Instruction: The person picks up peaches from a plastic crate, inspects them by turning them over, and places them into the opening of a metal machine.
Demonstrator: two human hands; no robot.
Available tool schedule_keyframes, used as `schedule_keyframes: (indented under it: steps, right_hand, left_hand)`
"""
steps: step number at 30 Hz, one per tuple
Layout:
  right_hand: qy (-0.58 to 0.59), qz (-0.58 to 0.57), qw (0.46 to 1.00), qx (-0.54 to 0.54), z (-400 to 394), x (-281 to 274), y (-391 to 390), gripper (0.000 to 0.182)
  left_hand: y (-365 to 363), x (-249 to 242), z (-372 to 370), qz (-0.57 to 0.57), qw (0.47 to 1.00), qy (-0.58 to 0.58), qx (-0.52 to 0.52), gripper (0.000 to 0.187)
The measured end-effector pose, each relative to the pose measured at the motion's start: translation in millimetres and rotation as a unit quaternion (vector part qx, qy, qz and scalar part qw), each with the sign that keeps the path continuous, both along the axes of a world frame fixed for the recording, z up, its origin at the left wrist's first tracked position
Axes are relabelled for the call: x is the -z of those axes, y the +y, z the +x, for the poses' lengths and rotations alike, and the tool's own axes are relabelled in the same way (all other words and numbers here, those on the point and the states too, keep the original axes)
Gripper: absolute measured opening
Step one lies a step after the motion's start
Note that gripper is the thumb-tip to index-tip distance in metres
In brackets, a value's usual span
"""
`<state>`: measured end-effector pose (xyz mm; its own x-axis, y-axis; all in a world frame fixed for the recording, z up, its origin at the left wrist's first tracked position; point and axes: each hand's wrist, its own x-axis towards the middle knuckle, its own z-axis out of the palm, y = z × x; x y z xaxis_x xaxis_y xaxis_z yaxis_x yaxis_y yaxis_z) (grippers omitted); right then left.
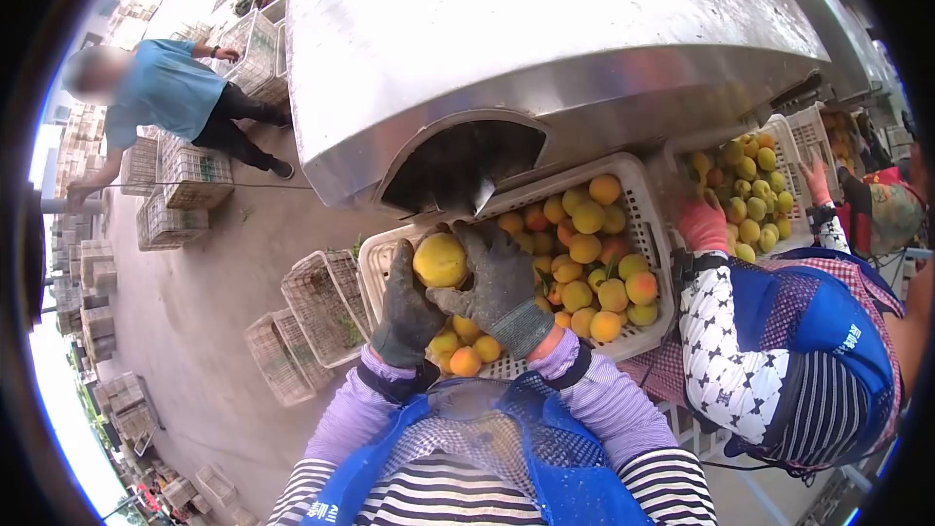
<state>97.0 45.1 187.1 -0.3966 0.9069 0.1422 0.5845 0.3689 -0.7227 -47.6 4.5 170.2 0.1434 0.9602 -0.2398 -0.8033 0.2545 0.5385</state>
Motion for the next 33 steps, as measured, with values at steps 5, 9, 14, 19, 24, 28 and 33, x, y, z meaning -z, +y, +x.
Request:
schedule_keyframes:
  steps: [5,9,14,19,24,28,33]
  right_hand:
    - [0.05,0.005,0.998,0.049,9,0,-5,0.084]
    - [0.042,0.02,0.996,0.082,-1,-11,-11,0.081]
    - [0.076,-0.005,0.995,-0.064,26,-10,21,0.082]
    - [0.076,0.086,0.991,0.069,9,-4,-4,0.081]
    - [-0.048,0.088,0.986,0.132,-8,0,15,0.073]
    - [-0.073,0.121,0.985,0.103,-14,18,47,0.064]
    - [-0.089,0.122,0.981,0.12,-46,42,103,0.062]
  left_hand:
    - [-1,-15,3,-0.067,0.996,-0.051,-0.01,0.048]
    - [-6,-9,6,-0.038,0.999,-0.025,0.007,0.047]
    - [0,-9,-3,-0.009,0.989,0.145,0.037,0.053]
    - [1,-23,2,-0.04,0.999,0.017,-0.013,0.051]
    - [2,-13,10,-0.035,0.999,0.032,-0.016,0.05]
    - [-13,13,-5,-0.092,0.993,0.073,-0.009,0.056]
    - [-23,43,-16,-0.141,0.988,0.06,-0.015,0.05]
